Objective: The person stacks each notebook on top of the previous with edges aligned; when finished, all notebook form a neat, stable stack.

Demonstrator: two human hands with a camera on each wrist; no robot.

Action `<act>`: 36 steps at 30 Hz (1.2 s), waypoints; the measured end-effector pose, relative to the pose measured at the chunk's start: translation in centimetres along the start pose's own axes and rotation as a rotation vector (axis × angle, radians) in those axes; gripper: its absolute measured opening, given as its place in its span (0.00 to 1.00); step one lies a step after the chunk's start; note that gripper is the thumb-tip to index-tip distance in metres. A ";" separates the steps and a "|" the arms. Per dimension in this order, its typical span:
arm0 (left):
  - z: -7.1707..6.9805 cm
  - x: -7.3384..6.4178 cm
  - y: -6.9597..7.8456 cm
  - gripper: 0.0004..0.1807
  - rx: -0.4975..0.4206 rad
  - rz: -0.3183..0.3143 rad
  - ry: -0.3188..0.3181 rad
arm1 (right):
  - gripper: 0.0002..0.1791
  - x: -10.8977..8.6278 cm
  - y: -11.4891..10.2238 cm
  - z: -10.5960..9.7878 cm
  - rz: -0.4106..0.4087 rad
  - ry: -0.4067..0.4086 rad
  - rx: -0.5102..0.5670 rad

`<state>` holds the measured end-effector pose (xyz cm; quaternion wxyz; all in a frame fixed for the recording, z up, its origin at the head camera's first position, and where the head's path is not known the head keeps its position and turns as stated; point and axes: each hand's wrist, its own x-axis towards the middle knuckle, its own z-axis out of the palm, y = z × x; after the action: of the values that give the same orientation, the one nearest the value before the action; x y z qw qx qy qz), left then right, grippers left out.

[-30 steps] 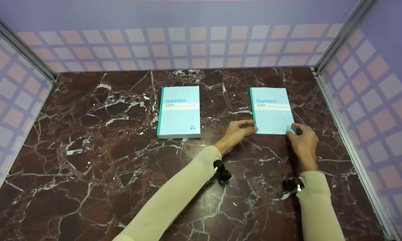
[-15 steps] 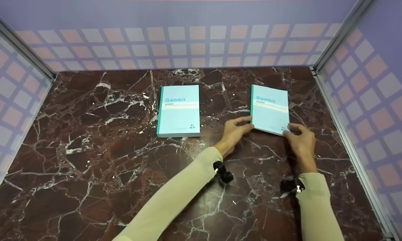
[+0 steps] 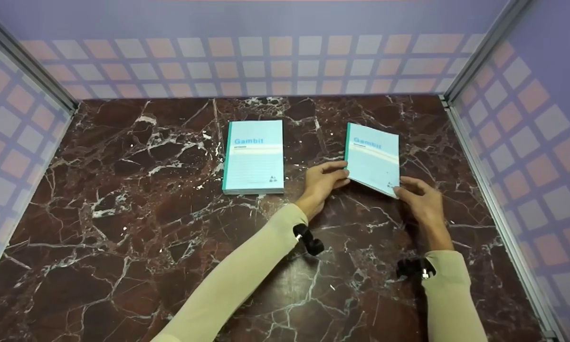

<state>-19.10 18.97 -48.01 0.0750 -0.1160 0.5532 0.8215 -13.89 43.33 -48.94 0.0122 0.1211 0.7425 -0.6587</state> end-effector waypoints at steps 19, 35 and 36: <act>-5.5 -0.2 2.7 0.13 0.430 0.280 -0.106 | 0.27 -0.9 -1.9 5.0 -0.231 0.036 -0.329; -11.8 -0.2 5.6 0.14 0.549 0.450 -0.089 | 0.24 -0.5 -3.7 11.3 -0.373 0.041 -0.358; -12.4 -0.2 5.8 0.14 0.550 0.462 -0.088 | 0.24 -0.4 -3.9 11.9 -0.376 0.040 -0.352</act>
<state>-18.98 5.36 -47.27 -0.0603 0.0721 0.7613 0.6416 -15.92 31.19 -46.58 -0.1040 -0.0100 0.8554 -0.5073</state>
